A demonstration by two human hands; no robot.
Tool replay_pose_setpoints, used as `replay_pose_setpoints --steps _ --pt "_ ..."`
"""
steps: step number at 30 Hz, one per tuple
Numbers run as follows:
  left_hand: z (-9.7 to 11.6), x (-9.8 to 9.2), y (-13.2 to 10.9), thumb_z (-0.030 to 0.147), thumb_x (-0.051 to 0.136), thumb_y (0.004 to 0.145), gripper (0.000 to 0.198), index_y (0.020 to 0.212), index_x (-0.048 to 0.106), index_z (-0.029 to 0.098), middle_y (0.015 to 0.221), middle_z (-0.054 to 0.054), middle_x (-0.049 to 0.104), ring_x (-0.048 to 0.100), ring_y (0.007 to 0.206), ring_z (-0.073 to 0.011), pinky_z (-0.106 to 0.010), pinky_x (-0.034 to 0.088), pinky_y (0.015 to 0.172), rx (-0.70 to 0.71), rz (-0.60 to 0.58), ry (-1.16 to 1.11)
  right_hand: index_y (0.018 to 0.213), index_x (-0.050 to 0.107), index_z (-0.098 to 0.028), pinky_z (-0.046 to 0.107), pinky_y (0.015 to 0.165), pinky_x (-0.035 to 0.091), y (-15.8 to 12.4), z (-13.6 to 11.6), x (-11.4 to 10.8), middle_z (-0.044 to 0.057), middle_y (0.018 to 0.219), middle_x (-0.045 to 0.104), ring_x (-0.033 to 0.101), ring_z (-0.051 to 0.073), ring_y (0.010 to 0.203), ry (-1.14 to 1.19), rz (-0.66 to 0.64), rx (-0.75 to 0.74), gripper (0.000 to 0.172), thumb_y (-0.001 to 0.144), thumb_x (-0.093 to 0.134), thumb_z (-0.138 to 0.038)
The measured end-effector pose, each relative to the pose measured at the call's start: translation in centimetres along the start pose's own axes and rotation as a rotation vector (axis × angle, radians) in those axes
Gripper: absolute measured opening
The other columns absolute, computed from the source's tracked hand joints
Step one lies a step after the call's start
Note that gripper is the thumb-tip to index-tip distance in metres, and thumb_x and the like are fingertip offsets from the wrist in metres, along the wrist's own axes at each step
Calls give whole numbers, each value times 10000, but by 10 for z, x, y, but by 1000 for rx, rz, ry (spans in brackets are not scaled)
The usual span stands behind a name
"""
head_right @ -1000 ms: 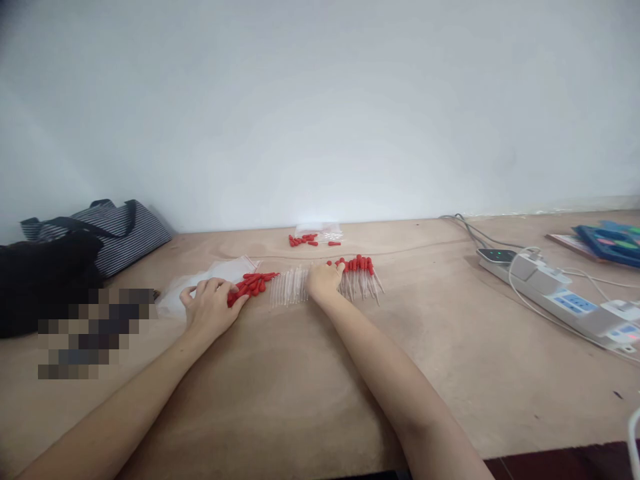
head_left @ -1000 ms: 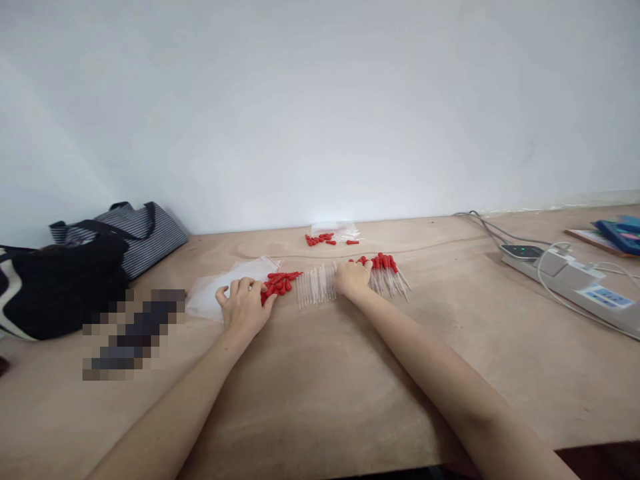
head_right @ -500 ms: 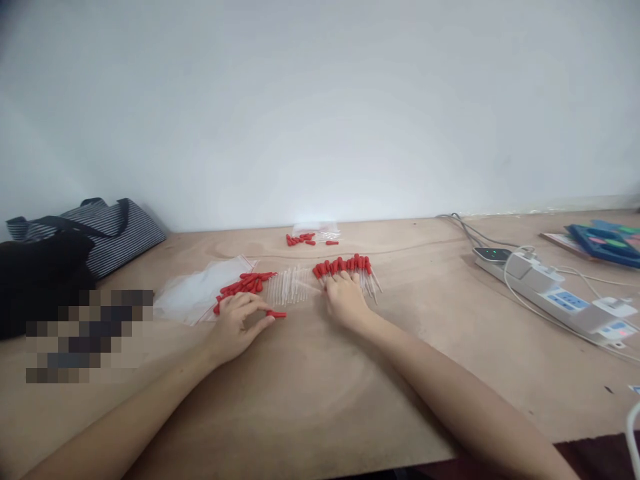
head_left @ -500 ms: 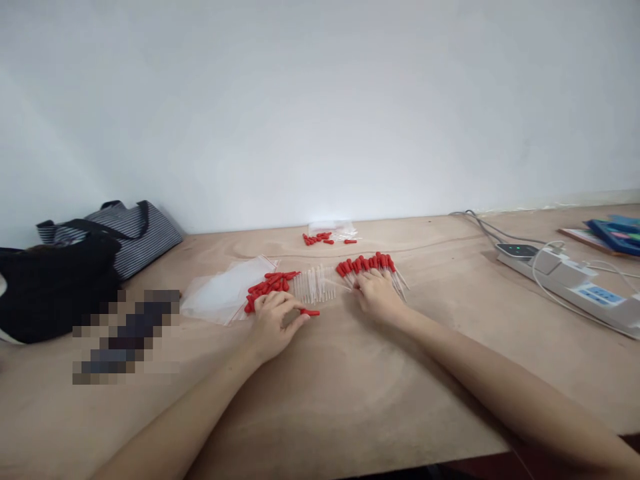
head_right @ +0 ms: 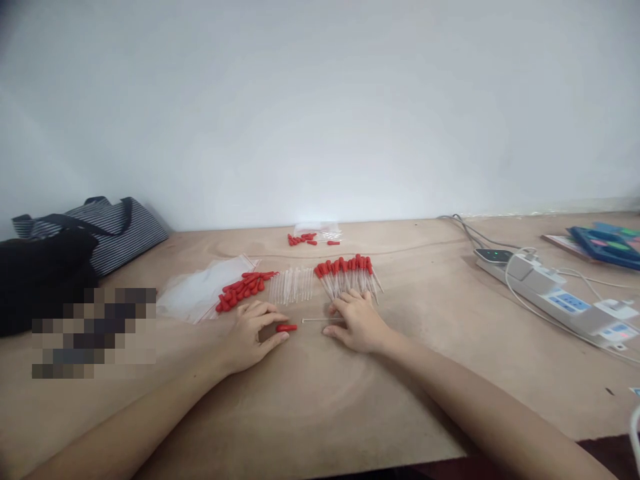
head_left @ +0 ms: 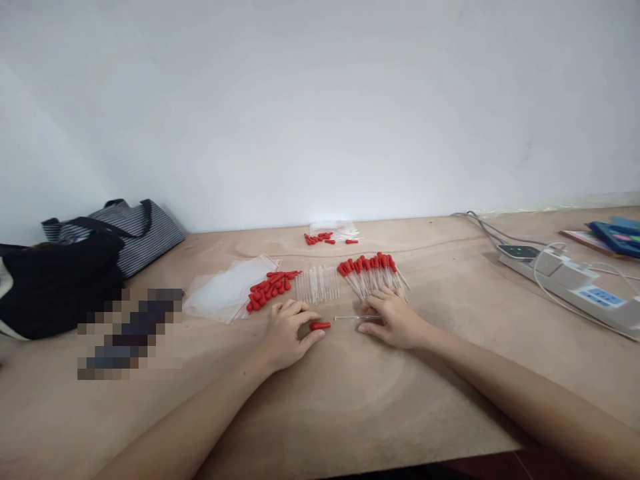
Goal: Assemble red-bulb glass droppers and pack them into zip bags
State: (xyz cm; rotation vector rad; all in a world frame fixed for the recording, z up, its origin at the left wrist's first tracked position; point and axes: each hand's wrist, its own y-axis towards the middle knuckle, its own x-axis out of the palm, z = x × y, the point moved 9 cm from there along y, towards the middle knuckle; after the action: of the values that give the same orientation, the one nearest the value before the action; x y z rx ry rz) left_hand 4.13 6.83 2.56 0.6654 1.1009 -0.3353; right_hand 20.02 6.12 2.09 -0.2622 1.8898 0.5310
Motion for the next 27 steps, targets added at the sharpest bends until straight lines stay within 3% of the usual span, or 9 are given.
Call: replay_pose_setpoints --steps 7,11,16,22,27 --pt "6 -2 0 285 539 785 97 813 628 257 801 23 639 536 786 -170 -360 238 751 23 60 35 740 567 -198 320 703 237 16 4 16 23 810 584 477 193 850 27 -73 98 117 761 572 -313" --pt "6 -5 1 251 488 814 99 816 584 229 815 28 652 546 796 -171 -365 223 776 -17 75 29 755 542 -185 359 757 231 11 -1 10 36 826 584 472 191 848 -23 53 59 113 813 490 -267" --pt "4 -5 1 243 452 839 140 915 570 237 862 22 660 552 815 -168 -353 221 772 -40 111 32 785 518 -188 393 850 180 3 -9 -2 18 794 606 493 159 814 80 211 14 109 838 429 -221" --pt "7 -6 -1 235 415 872 189 961 576 279 877 33 665 550 812 -153 -356 209 768 -8 145 26 902 574 -224 385 859 162 1 -23 -5 -1 781 632 503 148 811 136 254 -49 157 847 427 -209" --pt "10 -7 -1 237 416 870 172 924 576 267 860 34 659 548 806 -149 -360 206 783 -3 138 4 875 602 -230 379 846 165 1 -31 -4 -3 755 633 500 142 789 149 250 -77 174 847 431 -211"
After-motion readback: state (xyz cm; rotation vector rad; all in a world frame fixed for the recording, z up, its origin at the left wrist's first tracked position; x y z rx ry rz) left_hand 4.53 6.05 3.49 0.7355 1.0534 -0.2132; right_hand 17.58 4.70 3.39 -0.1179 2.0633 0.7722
